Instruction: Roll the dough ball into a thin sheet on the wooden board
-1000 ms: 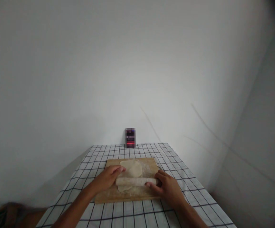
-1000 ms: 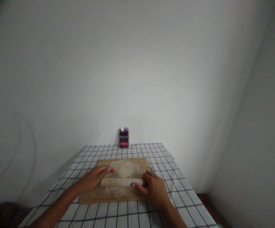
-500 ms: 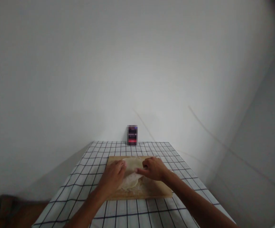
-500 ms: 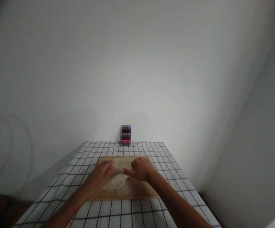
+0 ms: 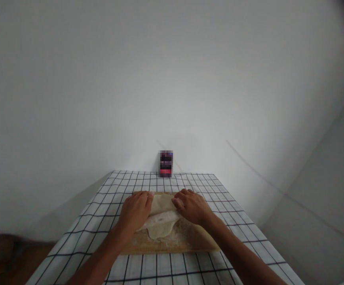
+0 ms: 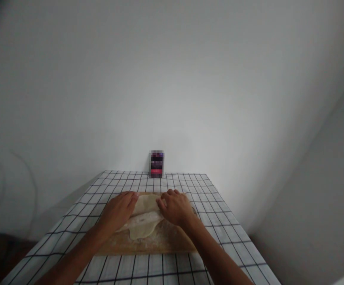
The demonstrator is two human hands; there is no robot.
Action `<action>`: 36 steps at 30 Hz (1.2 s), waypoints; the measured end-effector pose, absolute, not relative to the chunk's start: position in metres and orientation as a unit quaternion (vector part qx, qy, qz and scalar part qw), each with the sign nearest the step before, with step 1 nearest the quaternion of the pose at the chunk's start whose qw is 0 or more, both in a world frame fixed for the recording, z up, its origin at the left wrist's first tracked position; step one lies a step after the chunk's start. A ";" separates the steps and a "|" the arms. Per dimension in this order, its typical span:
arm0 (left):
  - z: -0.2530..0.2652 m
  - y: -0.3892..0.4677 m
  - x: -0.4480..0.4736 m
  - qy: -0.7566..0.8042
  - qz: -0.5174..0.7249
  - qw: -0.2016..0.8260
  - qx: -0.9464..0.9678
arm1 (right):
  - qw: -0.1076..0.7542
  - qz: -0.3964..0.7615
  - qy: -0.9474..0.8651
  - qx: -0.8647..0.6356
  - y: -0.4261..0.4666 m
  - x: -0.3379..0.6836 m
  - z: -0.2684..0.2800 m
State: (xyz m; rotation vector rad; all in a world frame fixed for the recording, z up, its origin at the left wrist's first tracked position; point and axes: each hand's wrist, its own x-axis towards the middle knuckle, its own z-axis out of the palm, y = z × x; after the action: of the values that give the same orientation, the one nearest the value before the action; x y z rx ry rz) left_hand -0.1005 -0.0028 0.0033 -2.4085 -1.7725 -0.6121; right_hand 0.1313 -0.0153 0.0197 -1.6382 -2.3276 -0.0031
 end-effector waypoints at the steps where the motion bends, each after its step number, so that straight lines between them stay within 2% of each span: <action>1: 0.003 -0.002 -0.101 -0.580 -0.198 0.044 -0.789 | 0.149 0.004 -0.808 -0.570 -0.016 0.131 0.018; 13: -0.009 -0.017 -0.097 -0.563 -0.214 0.050 -0.796 | 0.222 0.007 -0.798 -0.561 -0.072 0.138 -0.020; 20: -0.011 -0.010 -0.096 -0.576 -0.215 0.067 -0.786 | 0.169 0.004 -0.800 -0.575 -0.062 0.136 -0.006; 28: -0.003 -0.006 -0.089 -0.618 -0.230 0.044 -0.751 | 0.164 0.005 -0.788 -0.593 -0.026 0.142 -0.004; 36: -0.016 -0.032 -0.094 -0.591 -0.255 0.047 -0.763 | 0.185 -0.027 -0.800 -0.569 -0.092 0.141 -0.041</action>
State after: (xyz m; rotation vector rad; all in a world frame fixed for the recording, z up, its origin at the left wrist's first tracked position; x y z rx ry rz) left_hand -0.0943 -0.0316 -0.0157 -2.3297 -1.8051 -0.7796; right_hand 0.1406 -0.0921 -0.0405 -1.6047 -2.2558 -0.0763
